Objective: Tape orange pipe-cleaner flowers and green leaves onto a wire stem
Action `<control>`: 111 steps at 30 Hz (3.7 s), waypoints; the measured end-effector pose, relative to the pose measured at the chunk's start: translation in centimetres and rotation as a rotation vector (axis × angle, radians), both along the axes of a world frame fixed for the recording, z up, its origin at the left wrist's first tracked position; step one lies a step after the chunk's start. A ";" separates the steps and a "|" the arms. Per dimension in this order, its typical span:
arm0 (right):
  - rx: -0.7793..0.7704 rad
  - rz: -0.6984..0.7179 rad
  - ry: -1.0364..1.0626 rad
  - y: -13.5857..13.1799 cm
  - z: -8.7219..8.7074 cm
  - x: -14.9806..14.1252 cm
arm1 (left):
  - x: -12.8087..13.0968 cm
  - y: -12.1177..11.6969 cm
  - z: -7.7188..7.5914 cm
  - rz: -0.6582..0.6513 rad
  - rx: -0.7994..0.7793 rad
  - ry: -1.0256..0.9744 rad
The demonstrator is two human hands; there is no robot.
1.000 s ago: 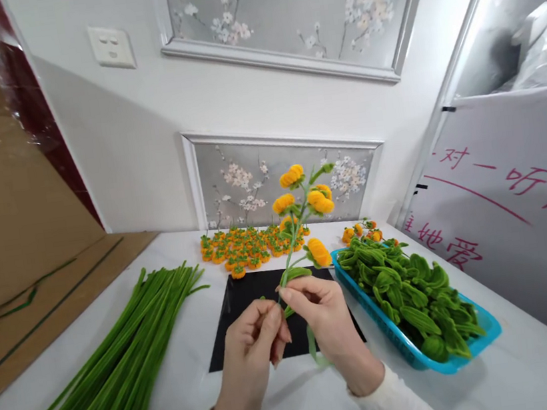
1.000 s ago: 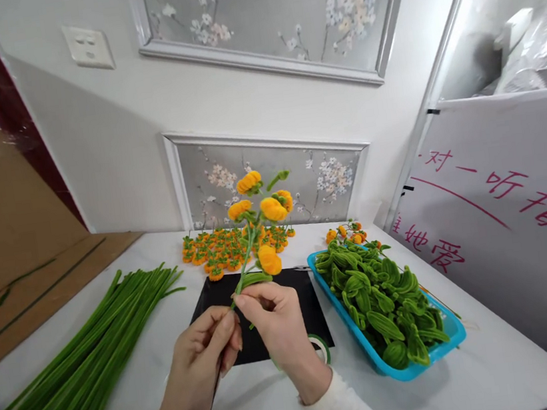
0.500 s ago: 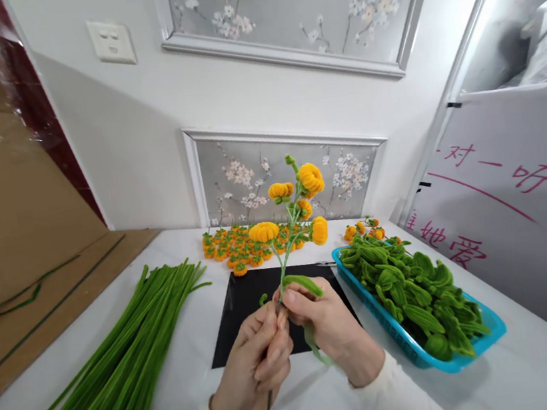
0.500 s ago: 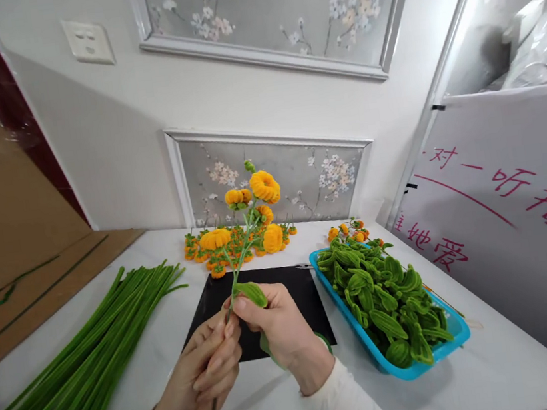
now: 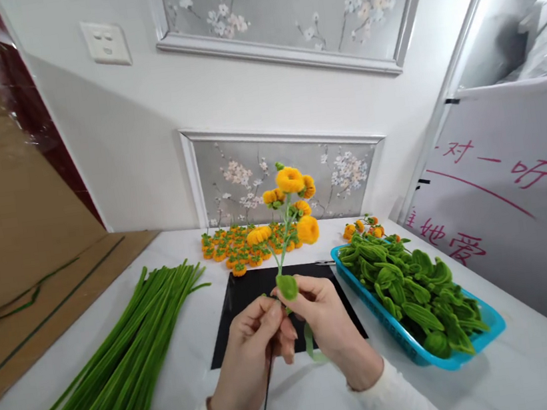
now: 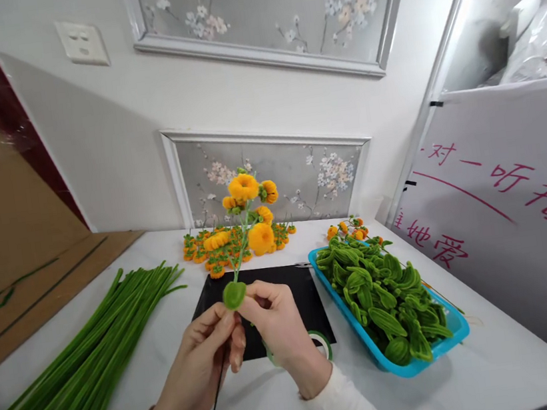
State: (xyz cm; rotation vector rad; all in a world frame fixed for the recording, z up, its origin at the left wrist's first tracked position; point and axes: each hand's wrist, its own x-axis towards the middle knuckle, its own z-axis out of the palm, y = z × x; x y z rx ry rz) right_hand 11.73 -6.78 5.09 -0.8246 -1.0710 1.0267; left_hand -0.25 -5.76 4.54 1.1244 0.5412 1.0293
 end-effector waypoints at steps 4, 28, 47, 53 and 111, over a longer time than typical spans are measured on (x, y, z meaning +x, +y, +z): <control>-0.103 0.223 0.122 0.4 -0.7 -0.1 | 0.1 -0.1 0.0 -0.020 -0.033 -0.059; -0.086 0.097 0.048 1.0 -0.9 -0.1 | 0.4 0.9 -0.1 0.037 -0.259 -0.164; -0.134 -0.102 -0.117 -0.9 -0.9 0.3 | 0.0 1.5 0.2 0.199 -0.233 -0.202; -0.167 -0.092 -0.165 -0.5 -1.0 1.3 | 0.1 2.1 0.6 0.001 -0.379 -0.216; -0.332 -0.984 -1.510 -6.5 2.3 16.8 | 1.2 1.6 -0.9 0.015 -0.104 0.238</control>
